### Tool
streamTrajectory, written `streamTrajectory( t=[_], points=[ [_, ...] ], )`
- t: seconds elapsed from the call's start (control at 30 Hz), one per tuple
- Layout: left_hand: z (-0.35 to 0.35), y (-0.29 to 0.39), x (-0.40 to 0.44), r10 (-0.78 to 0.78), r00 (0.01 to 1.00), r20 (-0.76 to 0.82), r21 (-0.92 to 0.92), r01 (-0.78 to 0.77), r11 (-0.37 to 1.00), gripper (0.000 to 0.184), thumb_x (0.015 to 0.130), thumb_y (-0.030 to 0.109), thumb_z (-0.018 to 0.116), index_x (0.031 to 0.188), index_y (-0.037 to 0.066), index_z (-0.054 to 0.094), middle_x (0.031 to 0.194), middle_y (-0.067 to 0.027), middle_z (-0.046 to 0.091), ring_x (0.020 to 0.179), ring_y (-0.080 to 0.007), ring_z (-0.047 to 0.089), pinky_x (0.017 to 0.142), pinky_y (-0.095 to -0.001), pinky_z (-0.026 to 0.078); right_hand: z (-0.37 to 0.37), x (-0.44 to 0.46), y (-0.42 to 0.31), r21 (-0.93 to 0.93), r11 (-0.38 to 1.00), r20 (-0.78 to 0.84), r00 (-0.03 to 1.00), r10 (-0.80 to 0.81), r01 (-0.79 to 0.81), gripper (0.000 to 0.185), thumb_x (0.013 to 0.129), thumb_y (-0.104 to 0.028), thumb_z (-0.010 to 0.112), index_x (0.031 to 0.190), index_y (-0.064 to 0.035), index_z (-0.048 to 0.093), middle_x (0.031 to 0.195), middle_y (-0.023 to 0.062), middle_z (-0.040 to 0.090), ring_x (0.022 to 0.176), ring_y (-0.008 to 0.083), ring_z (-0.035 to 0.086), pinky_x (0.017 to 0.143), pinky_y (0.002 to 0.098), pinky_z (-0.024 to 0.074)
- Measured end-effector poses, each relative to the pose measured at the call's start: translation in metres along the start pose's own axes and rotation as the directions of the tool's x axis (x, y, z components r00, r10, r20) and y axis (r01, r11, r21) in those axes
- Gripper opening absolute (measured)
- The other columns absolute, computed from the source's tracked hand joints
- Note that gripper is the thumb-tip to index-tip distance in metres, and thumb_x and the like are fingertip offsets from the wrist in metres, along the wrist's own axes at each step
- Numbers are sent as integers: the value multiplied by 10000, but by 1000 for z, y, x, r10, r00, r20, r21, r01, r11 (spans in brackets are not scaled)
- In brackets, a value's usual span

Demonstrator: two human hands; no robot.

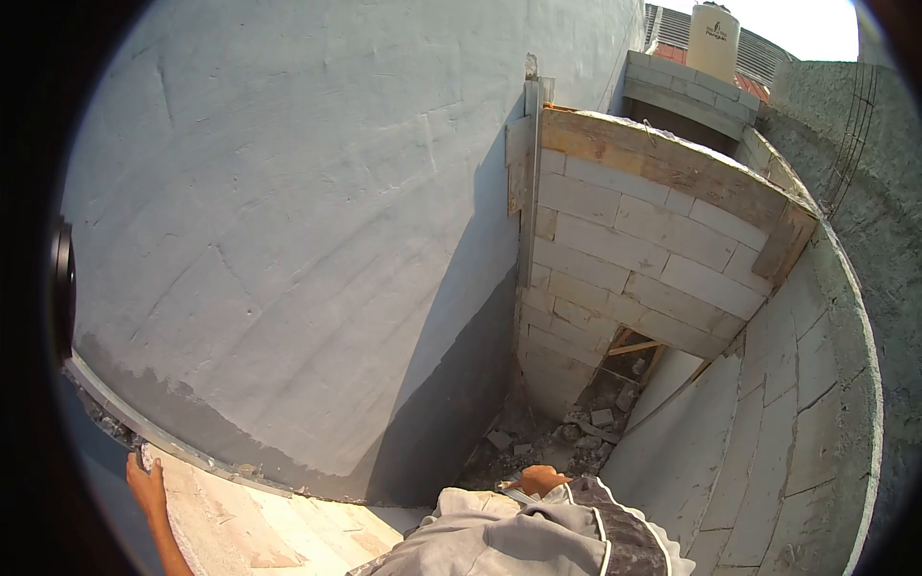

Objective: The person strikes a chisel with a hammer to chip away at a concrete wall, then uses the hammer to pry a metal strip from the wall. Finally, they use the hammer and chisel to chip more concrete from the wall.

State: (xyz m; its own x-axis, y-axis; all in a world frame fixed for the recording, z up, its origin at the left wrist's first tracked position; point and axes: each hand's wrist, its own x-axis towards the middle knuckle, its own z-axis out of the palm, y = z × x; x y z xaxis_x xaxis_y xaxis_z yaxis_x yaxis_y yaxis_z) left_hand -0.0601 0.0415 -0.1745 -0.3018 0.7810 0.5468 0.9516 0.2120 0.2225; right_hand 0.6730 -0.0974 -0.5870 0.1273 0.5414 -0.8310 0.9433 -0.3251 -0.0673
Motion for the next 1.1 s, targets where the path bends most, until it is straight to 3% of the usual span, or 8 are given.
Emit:
streamTrajectory(
  t=[0.27, 0.4, 0.6, 0.7, 0.8, 1.1],
  points=[
    [2, -5, 1, 10, 1000, -24, 2, -10, 1000, 528, 799, 76, 786, 1248, -77, 555, 1178, -291, 627, 1128, -478, 589, 982, -486, 458, -8, -8, -12, -22, 998, -37, 997, -67, 66, 445, 851, -339, 745, 1227, -101, 724, 1214, 142, 720, 1109, 362, 699, 864, 533, 568],
    [0, -1, -1, 21, 999, -38, 18, -20, 1000, 472, 795, 64, 782, 1191, -68, 562, 1123, -281, 621, 1083, -480, 593, 939, -500, 465, -8, 5, -21, -18, 995, -123, 988, -95, 93, 384, 817, -290, 726, 1146, -94, 757, 1140, 125, 746, 1070, 320, 716, 845, 475, 580],
    [-1, 0, 0, 21, 1000, -22, 25, -20, 999, 447, 793, 59, 780, 1159, -70, 561, 1086, -273, 613, 1054, -479, 593, 908, -510, 470, -17, 10, -31, -51, 991, -91, 987, -131, 127, 373, 812, -292, 715, 1123, -94, 762, 1100, 120, 750, 1028, 306, 722, 839, 457, 580],
    [0, -1, 0, 12, 1000, -27, 24, -11, 1000, 462, 790, 61, 785, 1168, -80, 560, 1092, -274, 614, 1061, -480, 594, 916, -509, 473, -19, 6, -31, -69, 986, -76, 985, -157, 152, 381, 924, -343, 654, 1161, -60, 749, 1173, 184, 728, 1092, 368, 706, 871, 505, 563],
    [-3, 5, 0, -5, 1000, -20, 35, 6, 999, 472, 789, 63, 788, 1176, -85, 560, 1098, -275, 615, 1068, -481, 595, 922, -507, 475, -19, 8, -31, -111, 982, -79, 984, -160, 151, 384, 827, -289, 707, 1153, -92, 753, 1128, 132, 745, 1054, 328, 717, 840, 484, 578],
    [-6, 10, -1, 1, 1000, -20, 51, 0, 999, 408, 785, 60, 785, 1103, -76, 568, 1085, -272, 617, 1050, -483, 600, 903, -516, 477, -13, 21, -33, -117, 982, -79, 984, -157, 148, 377, 852, -310, 712, 1167, -106, 753, 1142, 129, 744, 1056, 320, 717, 829, 479, 576]
  ],
)
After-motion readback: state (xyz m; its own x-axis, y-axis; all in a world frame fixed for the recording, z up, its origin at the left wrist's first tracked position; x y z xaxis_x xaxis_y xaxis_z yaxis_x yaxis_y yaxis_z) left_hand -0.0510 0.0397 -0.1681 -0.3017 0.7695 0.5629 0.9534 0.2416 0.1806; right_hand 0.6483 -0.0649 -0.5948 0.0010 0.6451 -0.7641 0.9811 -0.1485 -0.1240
